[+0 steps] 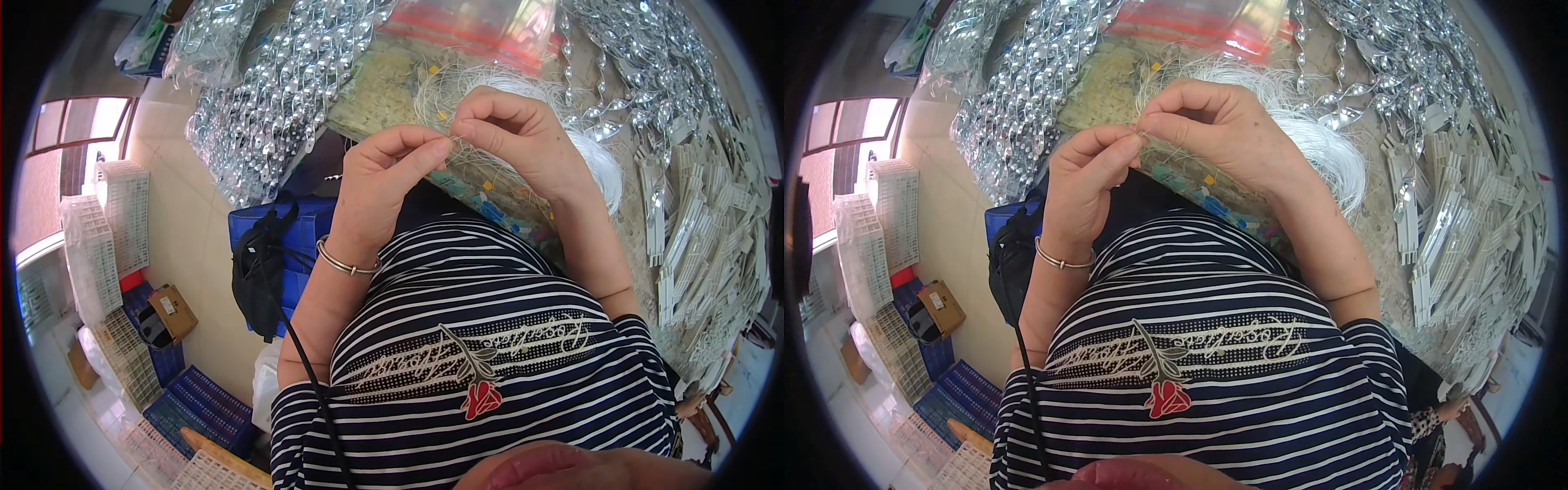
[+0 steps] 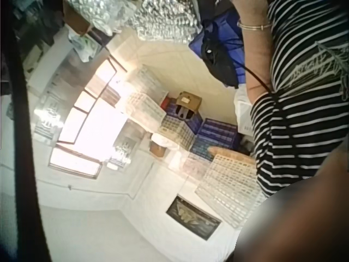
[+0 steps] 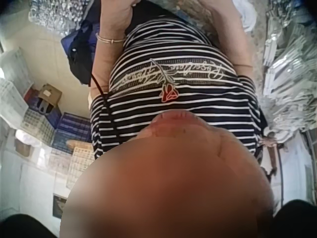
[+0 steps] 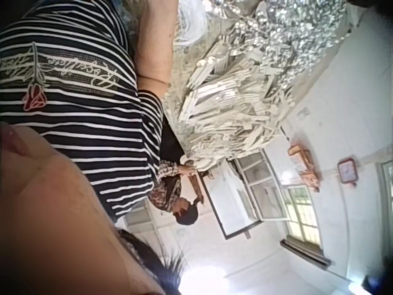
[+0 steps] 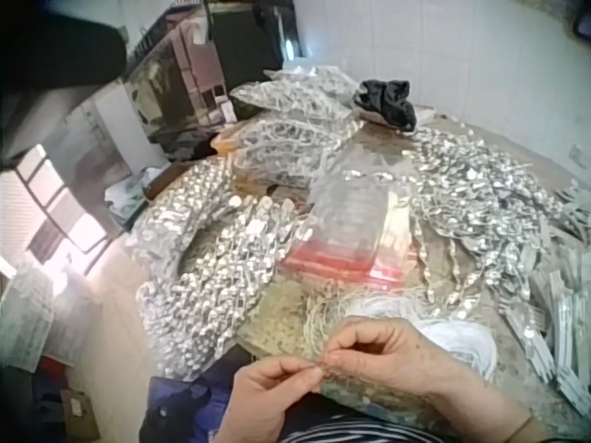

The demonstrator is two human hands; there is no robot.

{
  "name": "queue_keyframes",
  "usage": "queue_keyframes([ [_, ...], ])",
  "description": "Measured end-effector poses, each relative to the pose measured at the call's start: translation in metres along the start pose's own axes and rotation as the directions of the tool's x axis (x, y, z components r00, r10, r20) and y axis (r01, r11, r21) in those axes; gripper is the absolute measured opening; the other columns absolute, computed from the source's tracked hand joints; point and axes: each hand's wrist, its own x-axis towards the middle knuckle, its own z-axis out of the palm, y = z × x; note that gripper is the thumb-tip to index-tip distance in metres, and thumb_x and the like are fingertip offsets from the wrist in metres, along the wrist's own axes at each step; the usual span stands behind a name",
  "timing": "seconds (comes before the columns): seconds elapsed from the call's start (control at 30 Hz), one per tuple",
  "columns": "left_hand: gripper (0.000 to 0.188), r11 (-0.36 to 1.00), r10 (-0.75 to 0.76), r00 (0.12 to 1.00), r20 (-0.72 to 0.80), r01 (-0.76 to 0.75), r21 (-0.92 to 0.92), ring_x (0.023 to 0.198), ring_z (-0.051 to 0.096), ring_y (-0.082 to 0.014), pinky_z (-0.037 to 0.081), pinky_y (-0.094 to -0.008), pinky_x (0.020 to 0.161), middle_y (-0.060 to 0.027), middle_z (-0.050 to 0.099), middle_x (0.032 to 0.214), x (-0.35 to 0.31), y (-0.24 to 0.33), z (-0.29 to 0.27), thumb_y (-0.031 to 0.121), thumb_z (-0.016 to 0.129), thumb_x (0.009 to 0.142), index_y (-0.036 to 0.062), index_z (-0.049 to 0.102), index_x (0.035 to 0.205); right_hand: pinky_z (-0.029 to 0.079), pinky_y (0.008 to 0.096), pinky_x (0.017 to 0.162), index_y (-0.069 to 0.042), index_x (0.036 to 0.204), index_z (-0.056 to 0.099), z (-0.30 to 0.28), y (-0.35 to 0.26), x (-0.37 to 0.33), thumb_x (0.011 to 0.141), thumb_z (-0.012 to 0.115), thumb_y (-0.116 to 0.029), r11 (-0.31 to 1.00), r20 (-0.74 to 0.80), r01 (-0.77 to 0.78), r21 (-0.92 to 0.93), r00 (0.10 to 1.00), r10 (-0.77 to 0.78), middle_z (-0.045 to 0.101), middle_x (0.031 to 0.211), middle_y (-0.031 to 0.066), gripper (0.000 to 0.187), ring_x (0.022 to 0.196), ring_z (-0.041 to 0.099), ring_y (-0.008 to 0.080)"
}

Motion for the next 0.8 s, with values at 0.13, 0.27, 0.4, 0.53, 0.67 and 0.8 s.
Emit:
queue_keyframes([
  [0.13, 0.011, 0.999, 0.001, 1.0, 0.007, -0.001, -0.035, 0.075, 0.058, -0.0073, 0.046, -0.0199, 0.071, -0.0024, 0.064, 0.083, -0.0001, 0.0007, -0.0006, 0.004, 0.064, 0.083, -0.0009, 0.065, 0.092, 0.042, 0.0212, 0.077, -0.001, 0.088, 0.063, -0.0011, 0.0005, 0.0003, 0.086, 0.061, -0.008, 1.0, -0.001, 0.013, -0.01, 1.0, -0.013, 0.058, 0.087, -0.0013, 0.008, 0.083, 0.052, 0.0061],
  [0.27, 0.01, 0.998, 0.02, 1.0, -0.023, -0.021, -0.057, 0.075, 0.058, -0.0071, 0.046, -0.0195, 0.071, -0.0023, 0.064, 0.082, -0.0009, 0.0001, -0.0017, 0.004, 0.064, 0.083, -0.0008, 0.065, 0.092, 0.042, 0.0215, 0.076, -0.001, 0.094, 0.065, -0.0044, 0.0042, 0.0022, 0.086, 0.06, -0.009, 1.0, -0.011, 0.004, -0.026, 1.0, -0.004, 0.058, 0.086, -0.0012, 0.012, 0.081, 0.052, 0.0068],
  [0.4, 0.011, 0.999, 0.024, 0.999, -0.042, -0.026, -0.046, 0.075, 0.058, -0.007, 0.046, -0.0195, 0.071, -0.0023, 0.064, 0.083, 0.0002, -0.0001, -0.0042, 0.004, 0.064, 0.083, -0.0012, 0.065, 0.092, 0.044, 0.0225, 0.077, -0.003, 0.104, 0.065, -0.0078, 0.0021, 0.0016, 0.086, 0.06, -0.01, 1.0, -0.025, 0.008, 0.005, 1.0, -0.007, 0.059, 0.085, -0.0012, 0.02, 0.082, 0.053, 0.007],
  [0.53, 0.011, 0.999, 0.014, 0.998, -0.053, -0.016, -0.028, 0.075, 0.058, -0.0071, 0.046, -0.0198, 0.071, -0.0026, 0.064, 0.083, -0.0004, 0.0003, -0.005, 0.004, 0.064, 0.083, -0.0013, 0.065, 0.093, 0.044, 0.0222, 0.079, -0.003, 0.106, 0.065, -0.0024, -0.0009, -0.0006, 0.084, 0.063, -0.01, 1.0, -0.032, -0.001, -0.007, 1.0, 0.0, 0.059, 0.087, -0.0012, 0.023, 0.084, 0.054, 0.0067],
  [0.67, 0.012, 0.999, 0.003, 0.999, -0.049, -0.004, -0.036, 0.076, 0.058, -0.0072, 0.046, -0.0197, 0.071, -0.0029, 0.064, 0.084, -0.0001, 0.0008, -0.0051, 0.004, 0.065, 0.083, -0.0013, 0.065, 0.093, 0.045, 0.0212, 0.08, -0.004, 0.104, 0.066, -0.0039, 0.002, 0.0005, 0.082, 0.065, -0.006, 0.999, 0.024, -0.003, -0.048, 1.0, 0.004, 0.059, 0.091, -0.0004, 0.023, 0.085, 0.055, 0.0071],
  [0.8, 0.011, 1.0, 0.001, 0.999, -0.038, -0.001, -0.011, 0.076, 0.057, -0.0068, 0.046, -0.0194, 0.071, -0.0026, 0.064, 0.084, -0.0004, 0.0014, -0.0043, 0.005, 0.064, 0.083, -0.0011, 0.065, 0.093, 0.045, 0.021, 0.078, -0.002, 0.099, 0.066, -0.0023, 0.004, 0.0014, 0.082, 0.064, -0.003, 0.978, 0.011, 0.078, -0.194, 0.997, -0.077, 0.059, 0.091, 0.0009, 0.017, 0.084, 0.055, 0.0074],
])
